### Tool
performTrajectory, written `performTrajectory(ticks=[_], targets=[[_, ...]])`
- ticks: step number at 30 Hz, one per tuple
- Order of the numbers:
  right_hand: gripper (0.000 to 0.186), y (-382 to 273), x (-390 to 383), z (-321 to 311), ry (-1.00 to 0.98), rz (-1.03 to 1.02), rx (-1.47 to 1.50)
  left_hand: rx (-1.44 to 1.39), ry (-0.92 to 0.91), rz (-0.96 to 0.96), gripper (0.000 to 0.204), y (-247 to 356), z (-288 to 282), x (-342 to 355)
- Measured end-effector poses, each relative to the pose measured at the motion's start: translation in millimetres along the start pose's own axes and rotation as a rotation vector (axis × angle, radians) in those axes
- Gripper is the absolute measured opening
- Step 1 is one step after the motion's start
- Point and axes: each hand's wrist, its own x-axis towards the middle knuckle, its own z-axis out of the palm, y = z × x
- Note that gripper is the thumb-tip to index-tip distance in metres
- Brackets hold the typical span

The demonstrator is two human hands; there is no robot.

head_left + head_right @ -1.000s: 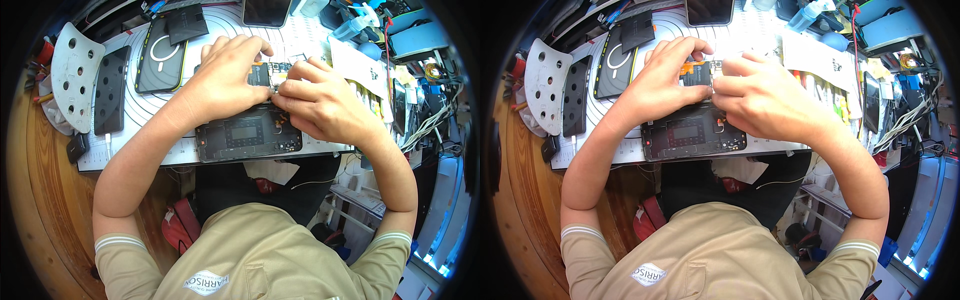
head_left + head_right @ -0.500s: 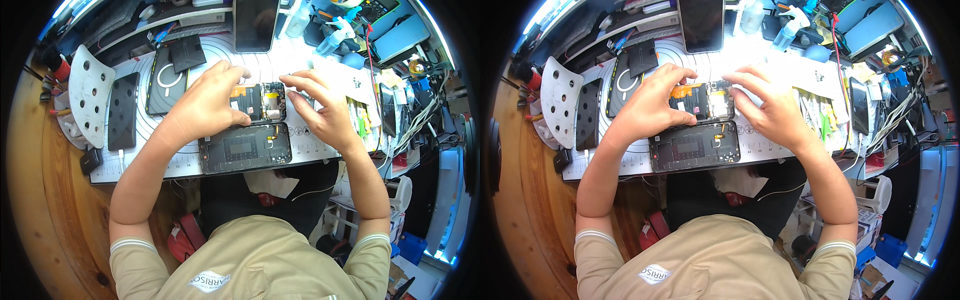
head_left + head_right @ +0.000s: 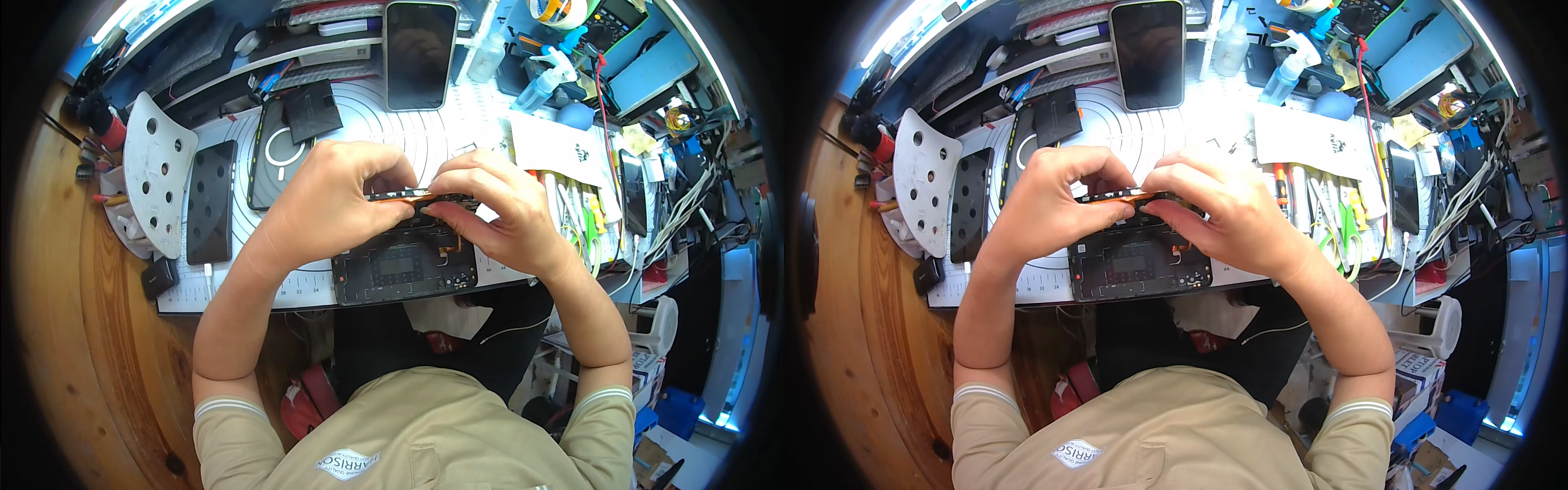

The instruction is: The person uses an electric screwdriver to remove screws from the internal chassis of a mobile phone and lifts a small circuit component from the device.

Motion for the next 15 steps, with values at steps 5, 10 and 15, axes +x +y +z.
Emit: performTrajectory(ticks=[5, 10, 15], targets=[[0.021, 5.6, 2.4, 3.0, 0.005, -0.044, -0.022, 0.061, -0.064, -0.001, 0.014, -0.4, -2.1, 1.0], [0.020, 7.9, 3.0, 5.1, 0.028, -0.076, -0.035, 0.021, -0.025, 0.056, 0.014, -6.6, 1.4, -0.8], [0.020, 8.4, 5.0, 3.7, 0.017, -0.097, -0.046, 0.021, -0.015, 0.038, 0.013, -5.2, 1.0, -1.0]])
